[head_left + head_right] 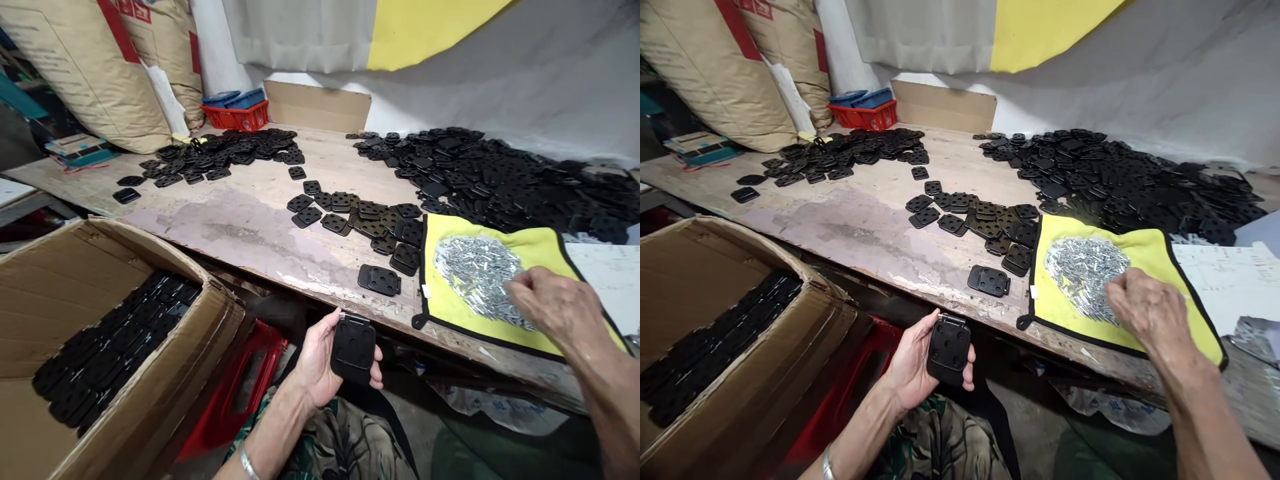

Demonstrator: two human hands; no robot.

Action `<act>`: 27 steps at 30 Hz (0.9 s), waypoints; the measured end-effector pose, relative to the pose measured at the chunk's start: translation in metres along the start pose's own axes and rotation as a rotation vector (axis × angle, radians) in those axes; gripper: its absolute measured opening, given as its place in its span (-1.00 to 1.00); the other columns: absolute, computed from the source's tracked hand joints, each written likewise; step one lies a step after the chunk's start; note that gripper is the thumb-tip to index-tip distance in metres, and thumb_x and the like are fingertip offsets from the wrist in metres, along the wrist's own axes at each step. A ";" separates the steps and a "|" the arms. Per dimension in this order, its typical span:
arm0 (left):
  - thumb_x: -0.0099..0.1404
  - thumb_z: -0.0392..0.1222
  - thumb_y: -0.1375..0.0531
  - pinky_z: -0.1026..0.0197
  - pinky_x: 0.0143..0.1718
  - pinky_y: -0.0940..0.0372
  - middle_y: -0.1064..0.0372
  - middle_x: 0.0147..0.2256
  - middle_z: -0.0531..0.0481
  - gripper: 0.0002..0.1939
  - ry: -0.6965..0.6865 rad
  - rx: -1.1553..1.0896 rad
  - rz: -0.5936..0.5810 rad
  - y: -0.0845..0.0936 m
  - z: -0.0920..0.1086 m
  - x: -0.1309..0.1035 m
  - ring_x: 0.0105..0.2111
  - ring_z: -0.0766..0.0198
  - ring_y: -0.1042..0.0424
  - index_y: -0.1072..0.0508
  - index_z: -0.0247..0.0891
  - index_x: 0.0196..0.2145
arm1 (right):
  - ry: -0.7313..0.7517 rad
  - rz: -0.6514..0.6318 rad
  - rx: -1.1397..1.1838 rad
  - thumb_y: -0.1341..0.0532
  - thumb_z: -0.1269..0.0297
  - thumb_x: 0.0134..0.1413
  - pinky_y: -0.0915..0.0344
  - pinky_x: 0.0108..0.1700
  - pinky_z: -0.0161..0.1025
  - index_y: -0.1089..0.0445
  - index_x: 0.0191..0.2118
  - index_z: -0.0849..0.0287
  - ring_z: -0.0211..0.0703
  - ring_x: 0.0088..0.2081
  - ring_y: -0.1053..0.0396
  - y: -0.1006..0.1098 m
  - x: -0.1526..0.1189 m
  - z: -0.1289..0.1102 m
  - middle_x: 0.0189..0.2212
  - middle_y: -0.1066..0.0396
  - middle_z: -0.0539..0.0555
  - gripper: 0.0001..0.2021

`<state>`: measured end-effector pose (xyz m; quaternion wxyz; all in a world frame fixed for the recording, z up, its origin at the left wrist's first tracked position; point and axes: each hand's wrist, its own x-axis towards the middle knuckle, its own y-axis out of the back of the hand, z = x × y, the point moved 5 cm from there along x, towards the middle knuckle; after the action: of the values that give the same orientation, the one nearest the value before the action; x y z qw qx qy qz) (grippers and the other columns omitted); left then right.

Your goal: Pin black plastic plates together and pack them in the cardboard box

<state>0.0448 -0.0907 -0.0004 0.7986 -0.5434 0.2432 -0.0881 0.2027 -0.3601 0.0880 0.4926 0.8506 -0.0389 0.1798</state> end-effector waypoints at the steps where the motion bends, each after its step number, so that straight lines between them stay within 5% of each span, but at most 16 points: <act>1: 0.34 0.17 0.12 -0.01 -0.36 -0.36 -0.49 -0.40 -0.29 -0.37 0.007 0.001 0.007 0.003 -0.001 0.000 -0.48 0.05 -0.50 -0.47 -0.47 -0.31 | -0.101 -0.077 0.118 -0.26 0.24 0.01 -0.07 -0.64 -0.27 -0.38 -0.60 0.07 -0.21 -0.67 -0.22 -0.006 -0.014 -0.018 -0.68 -0.33 0.10 -0.79; 4: 0.32 0.20 0.10 0.05 -0.48 -0.36 -0.49 -0.42 -0.26 -0.37 0.031 0.000 0.008 0.010 -0.002 -0.003 -0.53 0.05 -0.50 -0.47 -0.46 -0.36 | -0.211 -0.406 0.681 -0.38 0.12 -0.15 -0.29 -0.58 -0.28 -0.42 -0.53 0.17 -0.19 -0.58 -0.34 -0.043 -0.060 -0.093 -0.55 -0.43 0.10 -0.77; 8: 0.32 0.20 0.11 0.06 -0.48 -0.37 -0.50 -0.42 -0.24 -0.38 0.032 -0.045 -0.015 0.018 0.002 -0.014 -0.52 0.06 -0.50 -0.46 -0.43 -0.33 | -0.381 -0.579 1.043 -0.46 0.14 -0.27 -0.22 -0.67 -0.35 -0.37 -0.54 0.23 -0.31 -0.70 -0.24 -0.089 -0.098 -0.151 -0.65 -0.36 0.00 -0.68; 14: 0.34 0.18 0.16 0.08 -0.47 -0.37 -0.49 -0.42 -0.25 -0.36 0.012 -0.143 -0.050 0.033 0.008 -0.030 -0.51 0.08 -0.50 -0.46 -0.46 -0.23 | -0.442 -0.685 1.117 -0.44 0.20 -0.22 -0.25 -0.62 -0.38 -0.46 -0.44 0.27 -0.30 -0.67 -0.29 -0.123 -0.110 -0.169 -0.68 -0.38 0.02 -0.74; 27: 0.35 0.20 0.16 0.06 -0.53 -0.40 -0.50 -0.42 -0.23 -0.32 0.013 -0.169 -0.080 0.050 0.006 -0.030 -0.53 0.05 -0.52 -0.48 -0.48 -0.26 | -0.471 -0.667 1.102 -0.43 0.27 -0.32 -0.20 -0.64 -0.41 -0.42 -0.45 0.27 -0.32 -0.67 -0.26 -0.140 -0.105 -0.188 -0.69 -0.34 -0.01 -0.74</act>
<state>0.0152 -0.0534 -0.0357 0.7443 -0.6174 0.2330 -0.1025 0.0885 -0.1397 0.0214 -0.0047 0.9601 0.2160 -0.1779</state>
